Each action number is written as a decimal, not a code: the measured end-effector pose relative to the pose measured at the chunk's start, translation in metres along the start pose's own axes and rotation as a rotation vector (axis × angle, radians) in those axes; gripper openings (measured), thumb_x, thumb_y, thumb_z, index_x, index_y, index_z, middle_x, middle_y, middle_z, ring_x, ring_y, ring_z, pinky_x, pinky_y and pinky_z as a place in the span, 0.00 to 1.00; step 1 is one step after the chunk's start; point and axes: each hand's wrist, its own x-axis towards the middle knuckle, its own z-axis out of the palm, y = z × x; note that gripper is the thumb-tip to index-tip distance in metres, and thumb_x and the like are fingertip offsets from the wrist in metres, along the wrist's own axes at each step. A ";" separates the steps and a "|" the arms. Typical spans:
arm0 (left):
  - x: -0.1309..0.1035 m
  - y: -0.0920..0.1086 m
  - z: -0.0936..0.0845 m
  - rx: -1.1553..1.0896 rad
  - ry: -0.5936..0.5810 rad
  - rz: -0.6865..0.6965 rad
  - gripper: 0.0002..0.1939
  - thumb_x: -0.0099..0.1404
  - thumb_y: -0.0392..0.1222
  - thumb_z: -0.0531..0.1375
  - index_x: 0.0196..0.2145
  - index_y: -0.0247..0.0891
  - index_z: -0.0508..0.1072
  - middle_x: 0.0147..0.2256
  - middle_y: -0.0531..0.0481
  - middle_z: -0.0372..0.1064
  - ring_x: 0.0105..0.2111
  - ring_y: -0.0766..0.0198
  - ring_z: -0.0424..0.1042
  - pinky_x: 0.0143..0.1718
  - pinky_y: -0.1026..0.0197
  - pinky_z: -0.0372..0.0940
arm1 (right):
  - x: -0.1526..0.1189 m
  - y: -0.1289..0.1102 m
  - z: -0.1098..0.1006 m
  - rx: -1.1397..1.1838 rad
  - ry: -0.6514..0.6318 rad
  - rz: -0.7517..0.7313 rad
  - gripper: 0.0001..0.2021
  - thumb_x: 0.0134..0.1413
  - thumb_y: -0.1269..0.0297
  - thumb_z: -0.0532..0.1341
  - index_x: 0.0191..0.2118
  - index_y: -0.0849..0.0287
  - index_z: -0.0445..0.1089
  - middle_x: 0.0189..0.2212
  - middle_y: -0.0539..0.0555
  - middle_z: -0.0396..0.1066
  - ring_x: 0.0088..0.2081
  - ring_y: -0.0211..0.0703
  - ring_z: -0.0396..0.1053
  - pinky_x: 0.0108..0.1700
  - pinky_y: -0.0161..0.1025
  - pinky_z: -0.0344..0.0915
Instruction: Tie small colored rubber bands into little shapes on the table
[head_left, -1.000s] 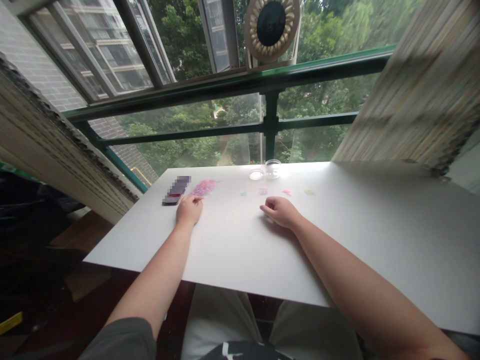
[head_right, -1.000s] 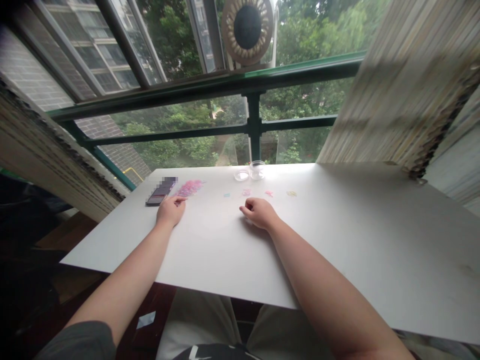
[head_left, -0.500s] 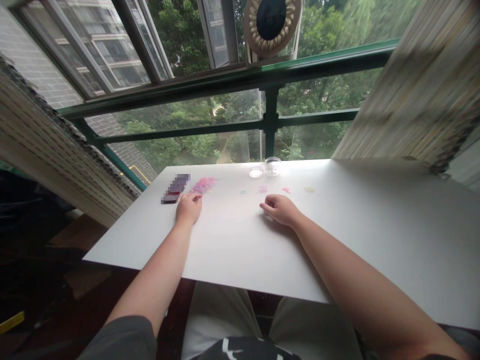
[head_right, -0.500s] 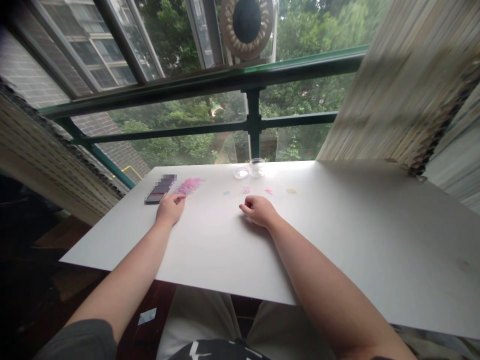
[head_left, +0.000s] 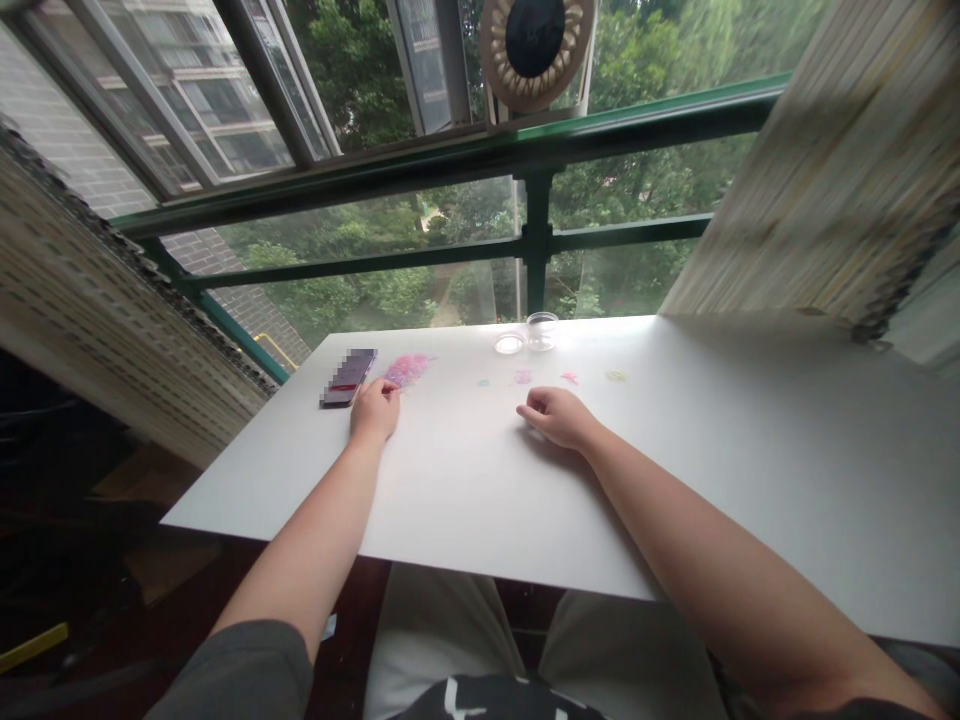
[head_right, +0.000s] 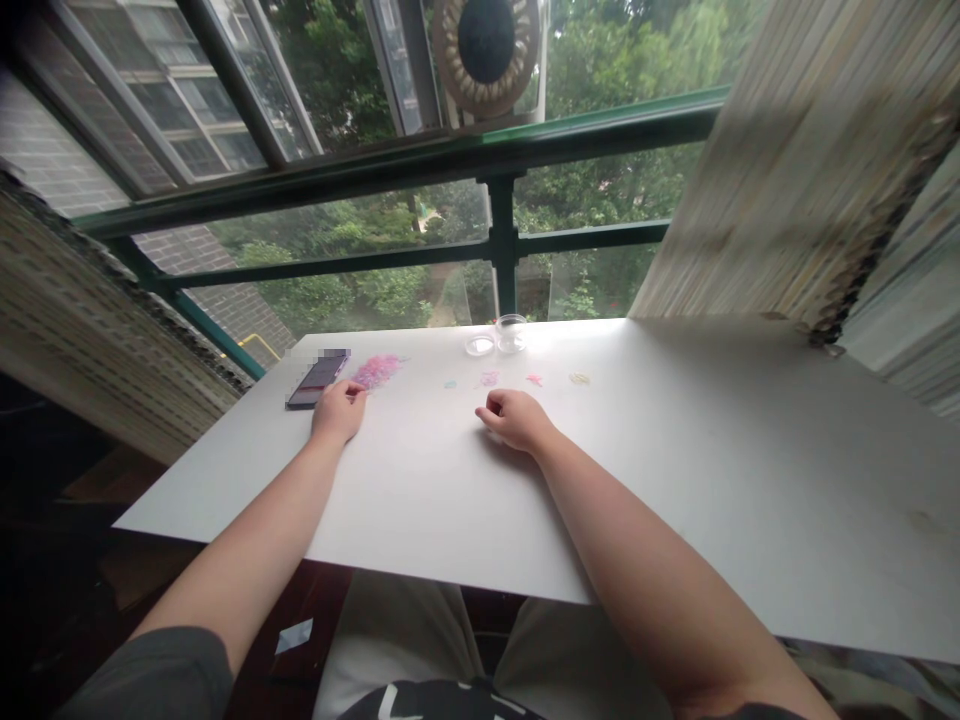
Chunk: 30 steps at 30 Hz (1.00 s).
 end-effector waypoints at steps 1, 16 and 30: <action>0.002 0.001 0.001 -0.001 0.003 0.001 0.08 0.56 0.40 0.55 0.33 0.39 0.73 0.35 0.45 0.69 0.37 0.57 0.68 0.43 0.58 0.63 | 0.000 0.000 0.000 0.000 0.001 0.001 0.13 0.49 0.57 0.55 0.21 0.58 0.60 0.18 0.48 0.61 0.23 0.35 0.57 0.26 0.33 0.49; 0.002 0.002 0.003 -0.057 -0.080 0.095 0.10 0.56 0.42 0.57 0.33 0.41 0.78 0.34 0.48 0.69 0.31 0.62 0.69 0.41 0.61 0.64 | 0.000 -0.002 -0.001 -0.011 0.000 0.006 0.12 0.49 0.57 0.55 0.21 0.59 0.61 0.18 0.48 0.62 0.22 0.35 0.57 0.26 0.33 0.49; 0.003 0.001 0.005 0.016 -0.038 0.135 0.11 0.62 0.40 0.50 0.34 0.36 0.71 0.37 0.42 0.67 0.44 0.55 0.65 0.50 0.55 0.58 | -0.001 -0.002 -0.002 -0.015 -0.002 -0.007 0.12 0.49 0.57 0.55 0.22 0.59 0.62 0.19 0.49 0.62 0.23 0.35 0.57 0.27 0.33 0.50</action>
